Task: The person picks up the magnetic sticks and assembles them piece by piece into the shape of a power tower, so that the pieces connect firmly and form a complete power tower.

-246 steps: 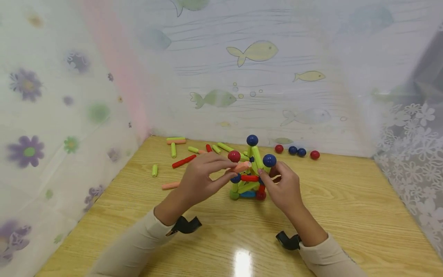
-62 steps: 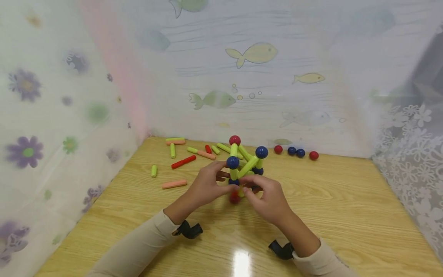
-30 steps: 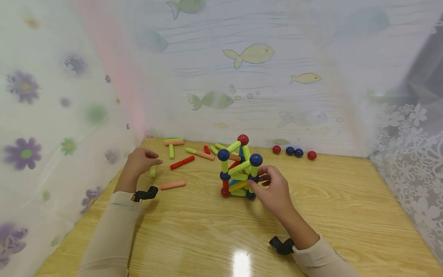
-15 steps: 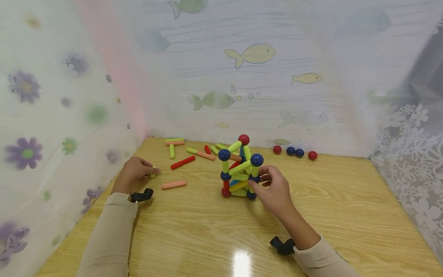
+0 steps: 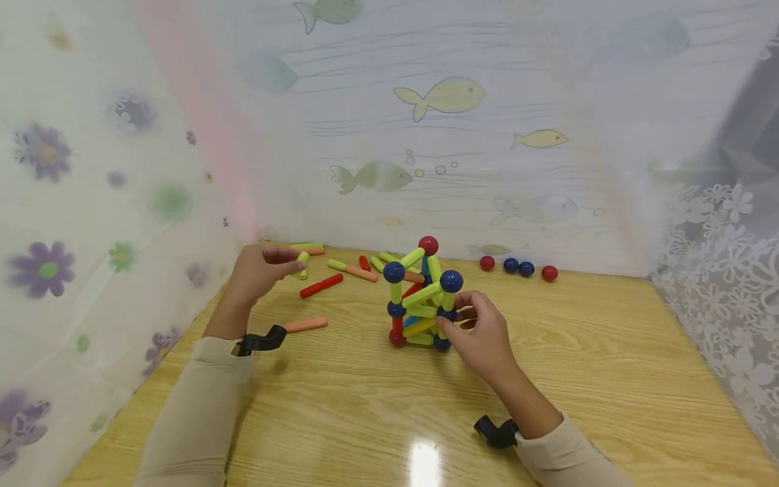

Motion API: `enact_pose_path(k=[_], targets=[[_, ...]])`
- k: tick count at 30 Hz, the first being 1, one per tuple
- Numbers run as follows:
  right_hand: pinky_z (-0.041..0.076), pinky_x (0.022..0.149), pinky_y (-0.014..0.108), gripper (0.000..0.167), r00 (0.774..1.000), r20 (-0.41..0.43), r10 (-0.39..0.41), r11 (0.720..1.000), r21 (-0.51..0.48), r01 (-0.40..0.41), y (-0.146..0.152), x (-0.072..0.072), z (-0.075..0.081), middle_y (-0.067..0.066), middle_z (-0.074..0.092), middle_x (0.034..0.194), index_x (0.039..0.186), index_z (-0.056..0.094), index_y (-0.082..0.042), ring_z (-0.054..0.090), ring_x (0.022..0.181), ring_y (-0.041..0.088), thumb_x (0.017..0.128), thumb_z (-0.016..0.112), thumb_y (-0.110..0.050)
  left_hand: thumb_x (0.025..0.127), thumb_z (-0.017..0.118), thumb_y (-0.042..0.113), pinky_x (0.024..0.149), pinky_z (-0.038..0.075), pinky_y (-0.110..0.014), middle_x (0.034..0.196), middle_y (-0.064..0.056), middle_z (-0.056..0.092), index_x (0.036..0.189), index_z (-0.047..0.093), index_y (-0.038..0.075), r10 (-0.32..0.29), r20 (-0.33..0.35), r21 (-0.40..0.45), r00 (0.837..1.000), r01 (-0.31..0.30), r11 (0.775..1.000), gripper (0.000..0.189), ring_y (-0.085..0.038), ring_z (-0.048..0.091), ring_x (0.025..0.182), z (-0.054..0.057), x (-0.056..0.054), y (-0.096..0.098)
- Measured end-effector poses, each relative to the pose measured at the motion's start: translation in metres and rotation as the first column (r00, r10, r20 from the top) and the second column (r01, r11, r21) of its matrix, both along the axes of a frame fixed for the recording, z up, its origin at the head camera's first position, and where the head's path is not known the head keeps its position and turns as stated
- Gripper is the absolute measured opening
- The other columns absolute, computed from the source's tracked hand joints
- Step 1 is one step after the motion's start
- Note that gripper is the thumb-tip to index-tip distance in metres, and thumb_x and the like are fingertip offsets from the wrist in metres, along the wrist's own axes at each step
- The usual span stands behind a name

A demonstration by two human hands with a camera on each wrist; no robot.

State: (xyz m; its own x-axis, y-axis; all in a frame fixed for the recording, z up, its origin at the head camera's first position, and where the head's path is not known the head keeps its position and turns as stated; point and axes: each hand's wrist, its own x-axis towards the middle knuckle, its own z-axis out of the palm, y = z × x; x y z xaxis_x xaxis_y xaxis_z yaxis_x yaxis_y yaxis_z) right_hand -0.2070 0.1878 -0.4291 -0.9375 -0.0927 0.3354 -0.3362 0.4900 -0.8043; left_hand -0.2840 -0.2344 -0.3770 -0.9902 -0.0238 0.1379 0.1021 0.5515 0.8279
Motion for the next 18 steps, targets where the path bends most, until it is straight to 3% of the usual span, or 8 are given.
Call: enact_pose_path(k=[2,4,8,11,13,15,18], targets=[[0.056,0.08,0.019,0.035,1.0,0.004,0.0,1.0,0.0,0.0,0.0,-0.001,0.0,0.006,0.063,0.112,0.118,0.059,-0.011,0.067,0.099,0.02,0.094,0.079,-0.027,0.09,0.082,0.04,0.088,0.058,-0.04,0.116,-0.005,0.076,0.119,0.078,0.018,-0.037,-0.108,0.035,0.993,0.04,0.999,0.036,-0.023,0.069,0.106,0.017,0.011,0.026],[0.056,0.08,0.019,0.035,1.0,0.006,0.003,1.0,0.0,-0.003,0.0,-0.001,0.0,0.006,0.063,0.112,0.118,0.059,-0.011,0.067,0.099,0.021,0.094,0.079,-0.027,0.09,0.081,0.039,0.086,0.059,-0.041,0.114,-0.001,0.077,0.118,0.079,0.021,-0.087,-0.216,0.052,0.972,0.1,0.994,0.033,-0.02,0.07,0.102,0.032,0.023,0.053],[0.056,0.08,0.019,0.036,1.0,0.012,0.002,1.0,-0.003,-0.002,0.001,-0.001,-0.001,0.007,0.063,0.112,0.119,0.059,-0.011,0.068,0.099,0.022,0.094,0.079,-0.028,0.091,0.081,0.037,0.084,0.055,-0.039,0.11,0.007,0.077,0.115,0.08,0.026,-0.199,-0.4,0.042,0.895,0.235,0.971,0.026,-0.011,0.068,0.099,0.052,0.043,0.103],[0.056,0.08,0.019,0.036,1.0,0.013,-0.001,1.0,-0.005,0.001,0.001,-0.001,-0.001,0.006,0.063,0.112,0.118,0.059,-0.011,0.067,0.099,0.021,0.094,0.079,-0.028,0.093,0.079,0.034,0.083,0.052,-0.037,0.11,0.011,0.076,0.114,0.081,0.026,-0.266,-0.491,0.019,0.829,0.315,0.949,0.023,-0.007,0.066,0.099,0.059,0.05,0.133],[0.056,0.081,0.02,0.035,1.0,0.011,0.001,1.0,-0.005,-0.001,0.002,-0.001,-0.001,0.006,0.063,0.112,0.119,0.059,-0.011,0.068,0.099,0.021,0.094,0.078,-0.028,0.093,0.079,0.031,0.083,0.053,-0.036,0.111,0.011,0.076,0.115,0.081,0.024,-0.299,-0.529,0.004,0.794,0.355,0.935,0.023,-0.006,0.066,0.099,0.061,0.053,0.148],[0.057,0.081,0.021,0.035,1.0,0.005,0.005,1.0,-0.002,-0.005,0.001,-0.001,0.0,0.006,0.063,0.112,0.118,0.059,-0.011,0.068,0.099,0.021,0.094,0.079,-0.028,0.093,0.079,0.029,0.084,0.055,-0.036,0.112,0.011,0.076,0.115,0.081,0.021,-0.326,-0.55,-0.015,0.769,0.382,0.924,0.023,-0.006,0.066,0.1,0.061,0.053,0.159],[0.057,0.081,0.023,0.035,1.0,-0.003,0.012,1.0,-0.001,-0.012,0.001,0.0,0.001,0.007,0.063,0.112,0.118,0.06,-0.01,0.069,0.098,0.022,0.094,0.079,-0.027,0.093,0.08,0.026,0.088,0.057,-0.036,0.111,0.008,0.076,0.115,0.081,0.018,-0.361,-0.564,-0.051,0.743,0.405,0.913,0.023,-0.006,0.066,0.103,0.058,0.054,0.171]])
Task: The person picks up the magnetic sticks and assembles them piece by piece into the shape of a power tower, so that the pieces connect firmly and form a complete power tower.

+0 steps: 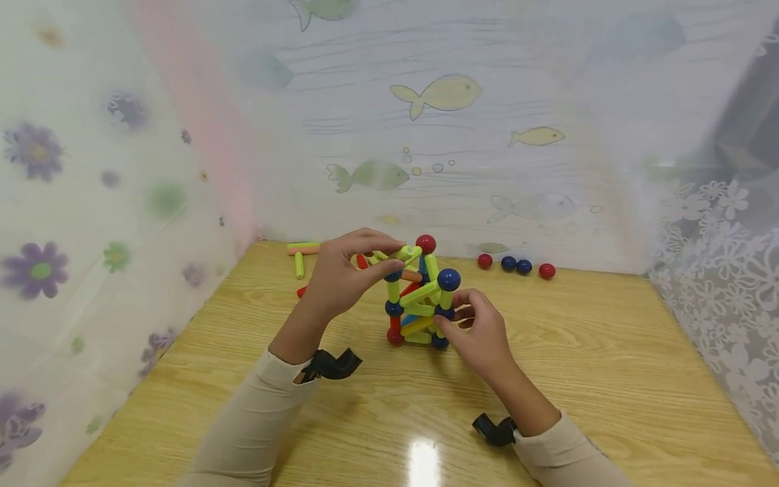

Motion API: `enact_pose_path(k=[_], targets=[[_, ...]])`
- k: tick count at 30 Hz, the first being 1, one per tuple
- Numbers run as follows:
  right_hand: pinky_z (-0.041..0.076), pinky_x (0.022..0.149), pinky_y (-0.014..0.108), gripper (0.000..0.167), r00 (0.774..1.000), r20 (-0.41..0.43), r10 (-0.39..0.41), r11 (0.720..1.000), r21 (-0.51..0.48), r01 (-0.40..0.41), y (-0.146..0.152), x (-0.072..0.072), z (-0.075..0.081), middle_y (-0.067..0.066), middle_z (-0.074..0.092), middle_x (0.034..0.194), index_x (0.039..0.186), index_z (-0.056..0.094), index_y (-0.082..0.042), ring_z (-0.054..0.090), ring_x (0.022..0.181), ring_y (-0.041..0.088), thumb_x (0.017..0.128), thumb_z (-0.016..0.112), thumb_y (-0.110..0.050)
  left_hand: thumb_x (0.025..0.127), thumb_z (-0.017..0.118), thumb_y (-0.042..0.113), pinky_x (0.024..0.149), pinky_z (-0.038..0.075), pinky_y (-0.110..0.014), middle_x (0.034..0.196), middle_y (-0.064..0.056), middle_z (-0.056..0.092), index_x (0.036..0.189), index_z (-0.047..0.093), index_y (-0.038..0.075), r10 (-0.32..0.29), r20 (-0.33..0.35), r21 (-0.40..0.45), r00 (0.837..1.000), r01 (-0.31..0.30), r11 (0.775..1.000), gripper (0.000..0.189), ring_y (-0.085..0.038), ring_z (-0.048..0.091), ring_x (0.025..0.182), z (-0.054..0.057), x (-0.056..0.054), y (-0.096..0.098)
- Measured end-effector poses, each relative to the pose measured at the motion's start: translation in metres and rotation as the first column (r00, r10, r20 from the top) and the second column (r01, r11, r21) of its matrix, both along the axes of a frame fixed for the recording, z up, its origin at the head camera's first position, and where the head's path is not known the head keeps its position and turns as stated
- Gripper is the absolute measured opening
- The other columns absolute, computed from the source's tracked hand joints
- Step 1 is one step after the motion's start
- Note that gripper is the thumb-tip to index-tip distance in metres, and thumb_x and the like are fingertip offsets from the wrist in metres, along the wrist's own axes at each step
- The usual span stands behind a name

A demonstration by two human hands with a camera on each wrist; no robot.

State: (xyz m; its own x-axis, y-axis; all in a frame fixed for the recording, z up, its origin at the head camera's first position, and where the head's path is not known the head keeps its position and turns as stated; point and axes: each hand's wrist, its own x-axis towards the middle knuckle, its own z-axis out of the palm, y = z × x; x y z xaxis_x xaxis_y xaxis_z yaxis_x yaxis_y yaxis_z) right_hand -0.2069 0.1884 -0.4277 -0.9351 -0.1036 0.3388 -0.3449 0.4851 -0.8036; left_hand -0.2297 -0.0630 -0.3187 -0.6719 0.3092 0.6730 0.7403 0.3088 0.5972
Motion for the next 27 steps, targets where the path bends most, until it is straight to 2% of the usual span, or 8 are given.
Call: enact_pose_path(k=[3,8,15,18,22,27], targets=[[0.057,0.082,0.024,0.035,1.0,-0.007,0.006,1.0,-0.001,-0.006,-0.001,0.0,0.0,0.008,0.063,0.113,0.119,0.06,-0.008,0.069,0.099,0.023,0.095,0.078,-0.026,0.091,0.081,0.025,0.088,0.058,-0.032,0.11,0.006,0.075,0.115,0.081,0.016,-0.001,-0.032,-0.046,0.999,0.0,0.999,0.025,-0.007,0.067,0.103,-0.004,0.001,0.009],[0.058,0.081,0.026,0.036,1.0,-0.005,0.011,1.0,-0.004,-0.011,-0.001,0.0,0.0,0.009,0.063,0.114,0.121,0.06,-0.007,0.069,0.099,0.022,0.095,0.078,-0.024,0.09,0.082,0.02,0.075,0.057,-0.022,0.109,0.002,0.074,0.115,0.081,0.014,0.027,-0.109,-0.153,0.994,-0.044,0.987,0.025,-0.01,0.065,0.095,-0.01,0.002,0.019],[0.057,0.078,0.022,0.036,1.0,-0.021,0.019,1.0,0.001,-0.019,-0.001,0.001,0.0,0.008,0.062,0.115,0.121,0.059,-0.008,0.07,0.097,0.021,0.095,0.078,-0.023,0.088,0.084,0.017,0.077,0.054,-0.021,0.107,0.0,0.075,0.111,0.082,0.014,0.071,-0.209,-0.234,0.975,-0.12,0.965,0.023,-0.014,0.066,0.096,-0.013,0.001,0.022],[0.057,0.079,0.021,0.035,1.0,-0.017,0.016,1.0,0.007,-0.016,0.0,0.001,0.0,0.007,0.062,0.114,0.121,0.059,-0.008,0.07,0.097,0.021,0.096,0.076,-0.026,0.089,0.083,0.02,0.077,0.052,-0.022,0.106,0.001,0.075,0.11,0.083,0.016,0.09,-0.272,-0.279,0.958,-0.168,0.946,0.021,-0.015,0.067,0.094,-0.016,0.0,0.024],[0.057,0.078,0.021,0.034,1.0,-0.019,0.01,1.0,0.016,-0.009,0.0,0.0,-0.001,0.007,0.062,0.113,0.119,0.059,-0.009,0.07,0.096,0.022,0.097,0.076,-0.027,0.091,0.082,0.025,0.075,0.048,-0.029,0.106,0.005,0.074,0.109,0.084,0.022,0.13,-0.355,-0.339,0.926,-0.257,0.905,0.018,-0.015,0.067,0.095,-0.019,0.0,0.028],[0.058,0.078,0.021,0.033,1.0,-0.025,0.008,1.0,0.019,-0.007,0.0,0.0,-0.001,0.006,0.061,0.112,0.118,0.058,-0.01,0.071,0.095,0.022,0.096,0.076,-0.027,0.089,0.084,0.029,0.076,0.047,-0.036,0.107,0.007,0.074,0.108,0.084,0.026,0.173,-0.413,-0.373,0.894,-0.34,0.863,0.019,-0.015,0.066,0.098,-0.023,0.002,0.032]])
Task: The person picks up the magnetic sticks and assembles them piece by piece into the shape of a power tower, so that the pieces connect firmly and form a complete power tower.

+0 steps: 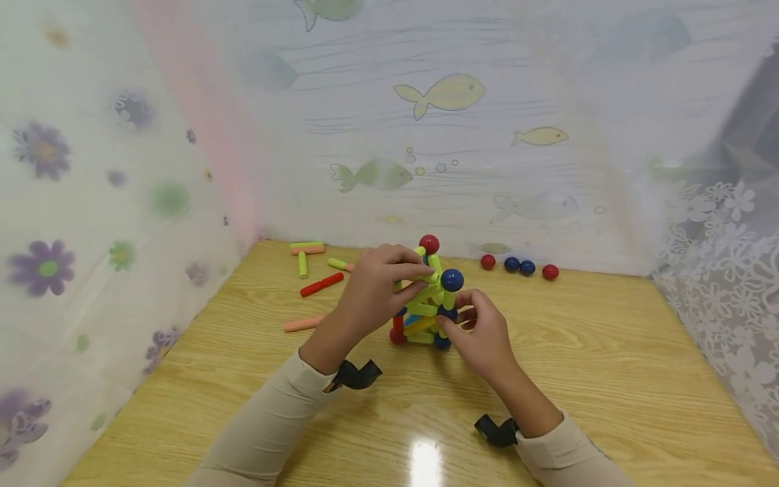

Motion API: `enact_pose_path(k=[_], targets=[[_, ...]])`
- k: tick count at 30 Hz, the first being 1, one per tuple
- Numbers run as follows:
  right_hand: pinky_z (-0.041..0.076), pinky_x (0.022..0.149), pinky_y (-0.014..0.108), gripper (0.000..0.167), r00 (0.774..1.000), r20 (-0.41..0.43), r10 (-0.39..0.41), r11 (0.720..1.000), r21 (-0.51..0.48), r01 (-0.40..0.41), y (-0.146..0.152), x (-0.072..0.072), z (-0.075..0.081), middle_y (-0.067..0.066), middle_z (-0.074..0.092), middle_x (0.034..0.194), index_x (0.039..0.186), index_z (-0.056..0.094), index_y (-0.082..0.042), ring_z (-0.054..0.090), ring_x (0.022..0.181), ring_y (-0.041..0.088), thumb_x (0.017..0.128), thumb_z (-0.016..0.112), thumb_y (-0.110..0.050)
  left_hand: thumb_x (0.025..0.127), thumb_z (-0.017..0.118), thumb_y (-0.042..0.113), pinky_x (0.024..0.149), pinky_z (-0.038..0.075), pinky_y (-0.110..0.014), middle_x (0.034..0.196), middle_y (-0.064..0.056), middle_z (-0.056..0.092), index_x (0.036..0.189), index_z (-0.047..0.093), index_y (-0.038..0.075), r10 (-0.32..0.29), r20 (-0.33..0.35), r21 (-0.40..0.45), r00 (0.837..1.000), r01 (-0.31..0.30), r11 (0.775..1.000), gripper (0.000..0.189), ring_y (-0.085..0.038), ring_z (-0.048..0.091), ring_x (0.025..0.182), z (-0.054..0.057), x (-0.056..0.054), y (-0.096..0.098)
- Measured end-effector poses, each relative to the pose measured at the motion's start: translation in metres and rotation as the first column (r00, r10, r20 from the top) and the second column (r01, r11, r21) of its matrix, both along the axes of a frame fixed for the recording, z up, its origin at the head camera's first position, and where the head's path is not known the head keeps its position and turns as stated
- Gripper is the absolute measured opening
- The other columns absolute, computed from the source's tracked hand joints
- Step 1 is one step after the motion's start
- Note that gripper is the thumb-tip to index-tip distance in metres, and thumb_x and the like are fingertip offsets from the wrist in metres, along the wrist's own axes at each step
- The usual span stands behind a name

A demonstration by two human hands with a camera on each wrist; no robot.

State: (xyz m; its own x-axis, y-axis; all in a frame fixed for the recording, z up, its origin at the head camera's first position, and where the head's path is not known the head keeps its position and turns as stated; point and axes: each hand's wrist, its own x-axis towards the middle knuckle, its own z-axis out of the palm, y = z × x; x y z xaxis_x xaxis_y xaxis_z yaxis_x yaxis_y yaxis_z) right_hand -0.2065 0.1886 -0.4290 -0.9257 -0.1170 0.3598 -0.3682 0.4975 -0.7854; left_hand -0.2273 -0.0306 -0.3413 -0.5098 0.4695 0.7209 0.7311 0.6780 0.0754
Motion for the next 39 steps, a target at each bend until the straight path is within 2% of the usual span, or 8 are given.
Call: enact_pose_path(k=[8,18,26,30,32,34,36,39], targets=[[0.058,0.077,0.022,0.033,1.0,0.007,-0.001,1.0,-0.008,0.001,0.001,0.002,0.001,0.005,0.06,0.111,0.118,0.058,-0.011,0.07,0.096,0.022,0.096,0.077,-0.027,0.089,0.084,0.029,0.082,0.048,-0.037,0.108,0.007,0.073,0.11,0.083,0.026,0.021,-0.034,-0.028,0.999,-0.022,0.999,0.021,-0.015,0.066,0.101,-0.003,0.002,0.006],[0.057,0.076,0.021,0.032,1.0,-0.012,-0.005,1.0,-0.003,0.005,0.002,0.003,0.0,0.008,0.062,0.11,0.118,0.059,-0.008,0.07,0.092,0.023,0.096,0.076,-0.024,0.09,0.083,0.029,0.081,0.049,-0.035,0.108,0.006,0.074,0.11,0.083,0.025,0.024,-0.044,-0.012,0.999,-0.025,1.0,0.02,-0.016,0.066,0.102,-0.003,0.003,0.009],[0.058,0.077,0.024,0.032,0.999,-0.035,-0.013,1.0,0.0,0.013,0.003,0.003,0.0,0.005,0.064,0.109,0.118,0.06,-0.009,0.07,0.091,0.02,0.095,0.078,-0.023,0.091,0.082,0.029,0.082,0.049,-0.036,0.109,0.005,0.073,0.115,0.082,0.025,0.033,-0.051,-0.034,0.998,-0.035,0.999,0.024,-0.017,0.066,0.104,-0.003,0.003,0.01],[0.058,0.076,0.024,0.033,1.0,-0.021,-0.013,1.0,0.0,0.013,0.003,0.002,0.0,0.004,0.063,0.109,0.117,0.059,-0.011,0.071,0.092,0.02,0.095,0.078,-0.026,0.086,0.086,0.034,0.085,0.052,-0.034,0.116,-0.001,0.068,0.127,0.075,0.02,0.081,0.035,0.01,0.996,-0.081,0.997,0.045,-0.019,0.062,0.104,0.0,0.006,0.005],[0.058,0.076,0.024,0.033,1.0,-0.013,-0.011,1.0,-0.002,0.011,0.003,0.002,0.0,0.004,0.063,0.11,0.117,0.059,-0.012,0.071,0.092,0.021,0.095,0.078,-0.027,0.084,0.088,0.038,0.083,0.053,-0.03,0.119,-0.003,0.064,0.132,0.07,0.017,0.135,0.117,0.026,0.984,-0.139,0.99,0.055,-0.018,0.06,0.1,0.0,0.007,0.001],[0.059,0.075,0.023,0.034,1.0,-0.007,-0.008,1.0,-0.005,0.008,0.002,0.001,0.0,0.004,0.063,0.11,0.117,0.059,-0.011,0.071,0.092,0.021,0.095,0.078,-0.028,0.083,0.088,0.04,0.076,0.054,-0.027,0.12,-0.005,0.06,0.134,0.064,0.014,0.19,0.207,0.033,0.96,-0.201,0.979,0.063,-0.016,0.058,0.091,0.001,0.01,-0.005],[0.059,0.075,0.024,0.034,1.0,-0.001,-0.006,1.0,-0.008,0.006,0.001,0.001,0.0,0.005,0.063,0.11,0.117,0.059,-0.011,0.071,0.092,0.021,0.095,0.078,-0.028,0.083,0.088,0.041,0.068,0.053,-0.024,0.118,-0.007,0.058,0.132,0.059,0.011,0.209,0.296,0.044,0.932,-0.232,0.972,0.065,-0.014,0.056,0.084,-0.001,0.013,-0.011],[0.059,0.075,0.024,0.034,1.0,0.008,-0.007,1.0,-0.006,0.007,0.0,0.001,0.001,0.004,0.063,0.11,0.117,0.06,-0.012,0.07,0.091,0.021,0.094,0.078,-0.028,0.085,0.087,0.036,0.065,0.053,-0.023,0.109,-0.006,0.057,0.124,0.053,0.01,0.148,0.424,0.118,0.894,-0.216,0.969,0.058,-0.015,0.06,0.08,-0.005,0.018,-0.017]])
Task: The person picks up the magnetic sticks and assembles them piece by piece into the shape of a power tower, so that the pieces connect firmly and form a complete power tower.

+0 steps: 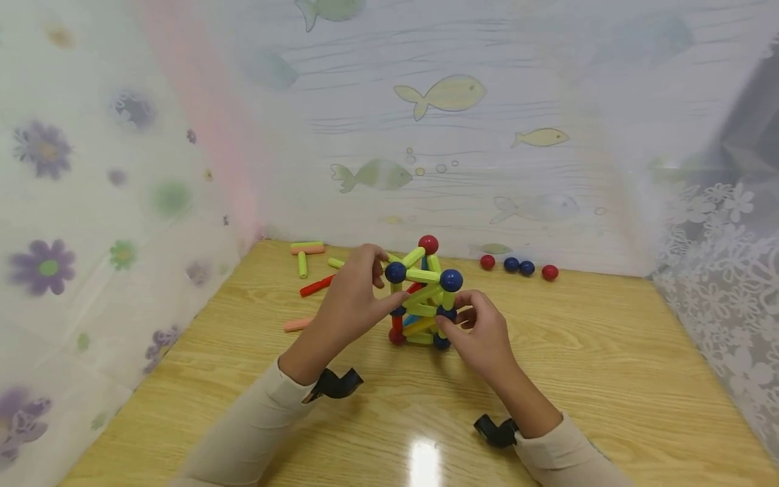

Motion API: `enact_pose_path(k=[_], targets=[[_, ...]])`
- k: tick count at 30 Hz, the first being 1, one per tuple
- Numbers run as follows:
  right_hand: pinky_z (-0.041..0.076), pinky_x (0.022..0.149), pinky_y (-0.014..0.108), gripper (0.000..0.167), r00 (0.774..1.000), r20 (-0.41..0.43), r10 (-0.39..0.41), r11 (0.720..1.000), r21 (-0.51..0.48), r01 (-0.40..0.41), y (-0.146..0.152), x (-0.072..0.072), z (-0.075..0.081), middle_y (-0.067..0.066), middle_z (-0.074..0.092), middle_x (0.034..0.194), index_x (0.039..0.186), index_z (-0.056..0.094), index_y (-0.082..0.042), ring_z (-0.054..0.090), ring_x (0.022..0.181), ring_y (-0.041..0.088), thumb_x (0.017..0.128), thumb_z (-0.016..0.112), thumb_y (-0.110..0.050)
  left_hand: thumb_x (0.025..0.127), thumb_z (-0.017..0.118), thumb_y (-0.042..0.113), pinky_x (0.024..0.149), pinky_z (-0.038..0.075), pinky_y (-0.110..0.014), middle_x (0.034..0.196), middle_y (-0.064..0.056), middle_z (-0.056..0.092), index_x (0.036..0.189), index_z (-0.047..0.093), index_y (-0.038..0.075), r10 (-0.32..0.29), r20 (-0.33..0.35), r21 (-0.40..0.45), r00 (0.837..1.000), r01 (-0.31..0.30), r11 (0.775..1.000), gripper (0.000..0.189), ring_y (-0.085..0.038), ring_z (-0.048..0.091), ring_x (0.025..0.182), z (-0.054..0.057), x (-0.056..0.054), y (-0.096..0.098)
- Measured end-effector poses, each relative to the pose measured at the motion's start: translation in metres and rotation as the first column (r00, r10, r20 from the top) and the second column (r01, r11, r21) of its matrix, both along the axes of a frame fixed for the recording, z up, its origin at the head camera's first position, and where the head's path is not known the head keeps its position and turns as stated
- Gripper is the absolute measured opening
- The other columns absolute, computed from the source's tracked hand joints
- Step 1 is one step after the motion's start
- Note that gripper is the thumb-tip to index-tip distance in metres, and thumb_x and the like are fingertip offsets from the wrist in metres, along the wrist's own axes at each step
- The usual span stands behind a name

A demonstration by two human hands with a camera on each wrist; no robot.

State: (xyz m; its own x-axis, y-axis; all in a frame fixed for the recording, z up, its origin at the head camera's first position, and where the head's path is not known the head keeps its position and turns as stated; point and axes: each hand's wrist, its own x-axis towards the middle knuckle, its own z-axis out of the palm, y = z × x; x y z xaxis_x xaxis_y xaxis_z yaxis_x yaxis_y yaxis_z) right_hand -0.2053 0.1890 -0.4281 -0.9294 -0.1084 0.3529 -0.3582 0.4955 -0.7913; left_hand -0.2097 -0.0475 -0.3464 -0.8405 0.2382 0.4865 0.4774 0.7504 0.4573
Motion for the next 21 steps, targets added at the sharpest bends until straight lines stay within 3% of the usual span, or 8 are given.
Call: enact_pose_path(k=[5,10,16,19,21], targets=[[0.059,0.073,0.024,0.032,1.0,-0.024,-0.014,1.0,0.026,0.014,-0.002,0.001,0.002,0.004,0.064,0.109,0.114,0.06,-0.012,0.071,0.089,0.02,0.094,0.079,-0.027,0.085,0.088,0.024,0.067,0.056,-0.022,0.1,-0.004,0.059,0.114,0.048,0.011,-0.09,0.1,0.168,0.991,0.072,0.983,0.051,-0.02,0.072,0.091,-0.012,0.003,-0.004],[0.059,0.073,0.028,0.029,0.993,-0.119,-0.011,0.998,0.062,0.018,-0.003,0.002,-0.001,0.001,0.064,0.101,0.108,0.062,-0.012,0.071,0.086,0.019,0.091,0.082,-0.025,0.081,0.091,0.031,0.079,0.06,-0.029,0.123,-0.006,0.058,0.135,0.045,0.011,-0.146,0.157,0.247,0.977,0.104,0.963,0.074,-0.02,0.071,0.106,-0.022,-0.002,-0.004],[0.059,0.073,0.035,0.019,0.975,-0.22,0.044,0.995,0.098,-0.023,-0.009,0.008,-0.001,-0.004,0.07,0.1,0.107,0.07,-0.014,0.069,0.086,0.014,0.091,0.079,-0.016,0.074,0.09,0.053,0.104,0.054,-0.041,0.147,-0.005,0.054,0.155,0.037,0.012,-0.212,0.257,0.266,0.943,0.142,0.953,0.105,-0.024,0.06,0.132,-0.034,-0.011,-0.001],[0.06,0.074,0.036,0.015,0.963,-0.256,0.088,0.992,0.108,-0.062,-0.011,0.01,0.001,-0.005,0.074,0.101,0.107,0.074,-0.014,0.069,0.085,0.01,0.092,0.076,-0.011,0.077,0.088,0.054,0.112,0.049,-0.04,0.15,-0.003,0.052,0.156,0.038,0.013,-0.25,0.264,0.241,0.932,0.187,0.952,0.102,-0.021,0.054,0.139,-0.042,-0.016,0.001],[0.06,0.075,0.034,0.013,0.957,-0.28,0.077,0.993,0.103,-0.049,-0.011,0.009,0.003,-0.005,0.075,0.097,0.104,0.075,-0.012,0.069,0.082,0.009,0.092,0.074,-0.008,0.082,0.086,0.049,0.114,0.047,-0.038,0.149,0.0,0.053,0.154,0.041,0.015,-0.271,0.259,0.226,0.927,0.214,0.95,0.092,-0.018,0.053,0.14,-0.046,-0.02,0.001]])
